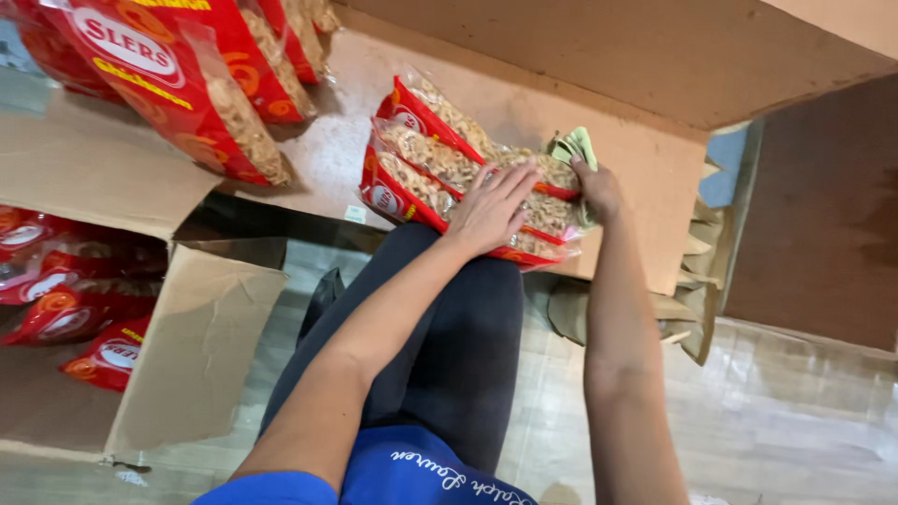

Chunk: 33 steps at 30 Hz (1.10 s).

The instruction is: The person wipes the exterior of multiple plastic snack bags with a green cloth while they are placed on a cardboard surface.

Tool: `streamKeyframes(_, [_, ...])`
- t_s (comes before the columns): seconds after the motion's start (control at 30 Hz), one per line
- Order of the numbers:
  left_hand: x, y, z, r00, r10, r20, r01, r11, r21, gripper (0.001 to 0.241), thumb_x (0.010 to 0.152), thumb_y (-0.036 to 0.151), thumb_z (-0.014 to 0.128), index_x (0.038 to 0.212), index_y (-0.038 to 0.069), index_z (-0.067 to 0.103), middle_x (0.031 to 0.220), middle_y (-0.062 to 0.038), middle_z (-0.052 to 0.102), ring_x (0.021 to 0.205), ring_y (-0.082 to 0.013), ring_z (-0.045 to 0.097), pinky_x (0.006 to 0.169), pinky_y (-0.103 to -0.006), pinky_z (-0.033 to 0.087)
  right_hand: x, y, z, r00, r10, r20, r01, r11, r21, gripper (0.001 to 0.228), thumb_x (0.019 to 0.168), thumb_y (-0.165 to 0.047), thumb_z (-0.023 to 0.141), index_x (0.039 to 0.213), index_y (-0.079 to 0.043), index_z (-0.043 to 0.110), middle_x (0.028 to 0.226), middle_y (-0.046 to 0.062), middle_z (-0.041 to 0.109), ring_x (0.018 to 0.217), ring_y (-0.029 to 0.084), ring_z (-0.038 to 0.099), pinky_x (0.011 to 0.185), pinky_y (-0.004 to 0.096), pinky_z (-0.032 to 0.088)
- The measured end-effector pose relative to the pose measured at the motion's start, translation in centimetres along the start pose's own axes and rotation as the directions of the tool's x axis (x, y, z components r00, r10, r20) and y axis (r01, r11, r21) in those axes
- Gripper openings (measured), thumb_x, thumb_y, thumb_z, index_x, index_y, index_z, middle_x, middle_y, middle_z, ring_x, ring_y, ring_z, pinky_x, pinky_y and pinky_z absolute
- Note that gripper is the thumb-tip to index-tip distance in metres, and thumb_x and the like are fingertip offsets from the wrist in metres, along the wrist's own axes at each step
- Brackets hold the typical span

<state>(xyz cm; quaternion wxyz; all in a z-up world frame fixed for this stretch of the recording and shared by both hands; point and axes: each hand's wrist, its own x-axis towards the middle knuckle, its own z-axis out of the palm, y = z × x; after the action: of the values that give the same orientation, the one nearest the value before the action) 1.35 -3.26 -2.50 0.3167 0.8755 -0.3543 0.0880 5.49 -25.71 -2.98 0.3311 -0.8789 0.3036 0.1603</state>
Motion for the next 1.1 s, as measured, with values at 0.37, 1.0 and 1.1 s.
streamKeyframes(0.37, [-0.4, 0.5, 0.4, 0.987, -0.053, 0.149, 0.034, 0.991, 0.127, 0.07, 0.101, 0.047, 0.053, 0.161, 0.014, 0.034, 0.169, -0.01, 0.027, 0.156, -0.03, 0.026, 0.127, -0.0552, 0.013, -6.2, 2.2, 1.0, 0.859, -0.45, -0.246, 0.473, 0.88, 0.041, 0.057, 0.099, 0.0, 0.054, 0.149, -0.027, 0.056, 0.142, 0.023, 0.053, 0.134, 0.048, 0.05, 0.113, 0.054, 0.043])
streamKeyframes(1.0, [-0.3, 0.2, 0.7, 0.991, -0.042, 0.13, 0.025, 0.991, 0.13, 0.07, 0.099, 0.049, 0.054, 0.158, 0.015, 0.038, 0.167, -0.008, 0.033, 0.154, -0.0283, 0.03, 0.126, -0.0547, 0.014, -10.7, 7.0, -0.1, 0.85, -0.499, -0.169, 0.424, 0.838, -0.343, 0.063, 0.089, -0.001, 0.056, 0.133, -0.046, 0.066, 0.133, 0.003, 0.059, 0.116, 0.044, 0.064, 0.103, 0.054, 0.052])
streamKeyframes(1.1, [-0.1, 0.3, 0.8, 0.996, -0.023, 0.084, 0.011, 0.991, 0.13, 0.069, 0.096, 0.049, 0.056, 0.155, 0.015, 0.043, 0.164, -0.007, 0.039, 0.152, -0.0289, 0.033, 0.125, -0.0557, 0.016, -10.5, 6.9, -2.4, 0.79, -0.561, -0.247, 0.221, 0.637, -0.739, 0.063, 0.089, -0.004, 0.053, 0.123, -0.055, 0.069, 0.127, 0.007, 0.066, 0.099, 0.037, 0.071, 0.089, 0.048, 0.06])
